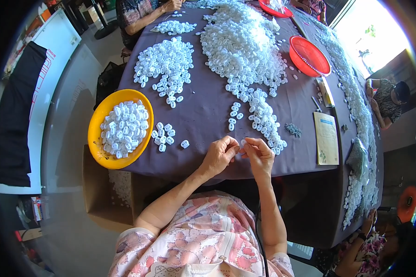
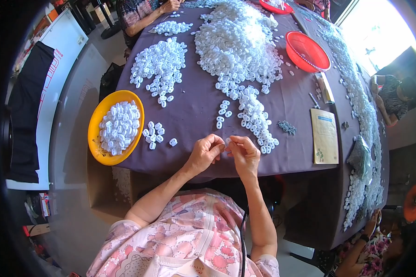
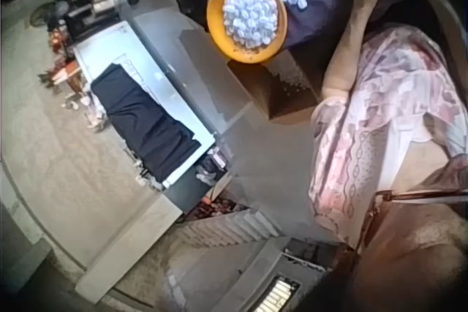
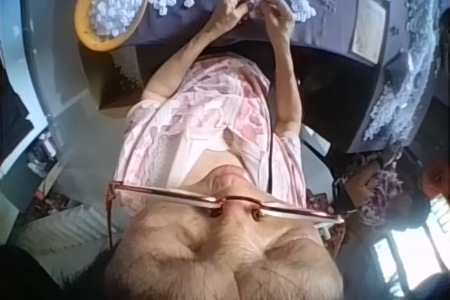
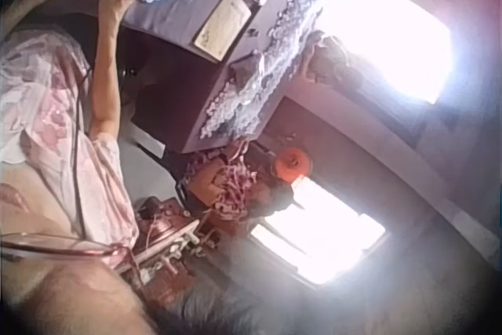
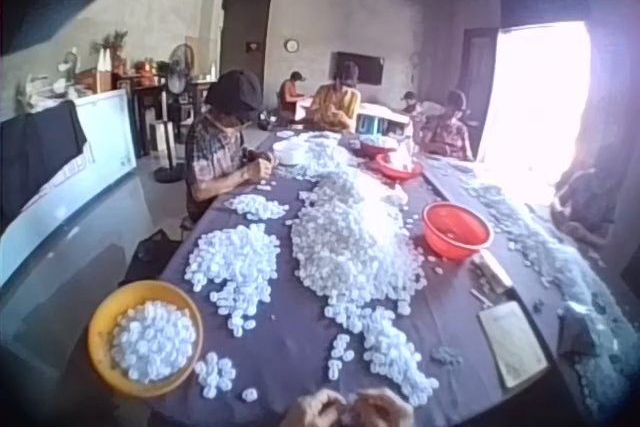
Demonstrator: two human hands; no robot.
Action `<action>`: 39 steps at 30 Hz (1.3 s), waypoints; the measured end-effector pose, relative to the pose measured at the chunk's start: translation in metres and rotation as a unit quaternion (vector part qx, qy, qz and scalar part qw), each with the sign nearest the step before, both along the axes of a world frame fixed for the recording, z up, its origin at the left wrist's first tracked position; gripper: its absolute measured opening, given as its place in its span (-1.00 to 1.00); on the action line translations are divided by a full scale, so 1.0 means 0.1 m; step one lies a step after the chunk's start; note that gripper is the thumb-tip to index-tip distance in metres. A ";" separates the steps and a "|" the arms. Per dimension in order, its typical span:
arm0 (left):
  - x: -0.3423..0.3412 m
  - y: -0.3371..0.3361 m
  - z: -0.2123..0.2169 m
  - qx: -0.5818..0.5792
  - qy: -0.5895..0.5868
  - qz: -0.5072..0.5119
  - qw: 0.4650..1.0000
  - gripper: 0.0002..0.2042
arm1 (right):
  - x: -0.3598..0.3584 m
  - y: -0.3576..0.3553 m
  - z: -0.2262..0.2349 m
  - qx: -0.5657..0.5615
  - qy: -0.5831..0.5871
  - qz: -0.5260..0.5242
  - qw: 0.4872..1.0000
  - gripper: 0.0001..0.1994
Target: The person assembles plastic cord locks by inserting springs and small components into the plastic pieces by hand.
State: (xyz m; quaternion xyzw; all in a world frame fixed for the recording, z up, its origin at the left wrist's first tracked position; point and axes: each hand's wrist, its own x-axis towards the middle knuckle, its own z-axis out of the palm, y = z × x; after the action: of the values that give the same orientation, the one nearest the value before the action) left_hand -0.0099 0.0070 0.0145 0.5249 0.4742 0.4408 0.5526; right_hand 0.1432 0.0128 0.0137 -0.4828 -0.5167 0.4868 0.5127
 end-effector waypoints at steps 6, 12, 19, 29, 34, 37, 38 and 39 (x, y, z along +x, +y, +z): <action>0.01 0.01 -0.03 0.018 0.004 0.003 1.000 -0.89 | 0.00 0.00 -0.01 -0.030 0.042 0.007 0.999 -0.89; 0.02 0.01 -0.05 0.018 0.013 0.003 1.000 -0.89 | 0.03 0.00 -0.02 0.016 -0.007 0.018 1.000 -0.87; 0.02 0.03 -0.04 0.000 -0.006 0.007 1.000 -0.89 | -0.03 -0.01 -0.02 0.070 -0.045 0.023 0.996 -0.87; -0.01 0.07 -0.11 -0.068 -0.141 0.027 0.987 -0.84 | -0.07 0.00 -0.10 0.021 -0.002 0.028 0.999 -0.82; 0.05 0.06 -0.10 -0.058 -0.118 0.049 0.990 -0.85 | -0.05 0.03 -0.14 0.046 -0.082 0.010 0.996 -0.81; 0.12 0.02 -0.04 -0.064 -0.085 0.081 0.991 -0.87 | -0.03 0.03 -0.01 0.120 -0.157 0.001 0.980 -0.78; 0.13 0.01 -0.04 -0.040 -0.057 0.090 0.994 -0.88 | -0.03 0.03 0.03 0.146 -0.179 0.004 0.973 -0.78; 0.14 0.00 -0.04 -0.016 -0.029 0.099 0.995 -0.90 | -0.02 0.03 0.05 0.171 -0.201 0.007 0.965 -0.78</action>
State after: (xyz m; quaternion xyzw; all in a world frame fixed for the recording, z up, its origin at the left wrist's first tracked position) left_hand 0.0041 0.0073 0.0101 0.4539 0.5145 0.5006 0.5278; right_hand 0.1414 0.0160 0.0191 -0.4724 -0.6881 0.2877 0.4697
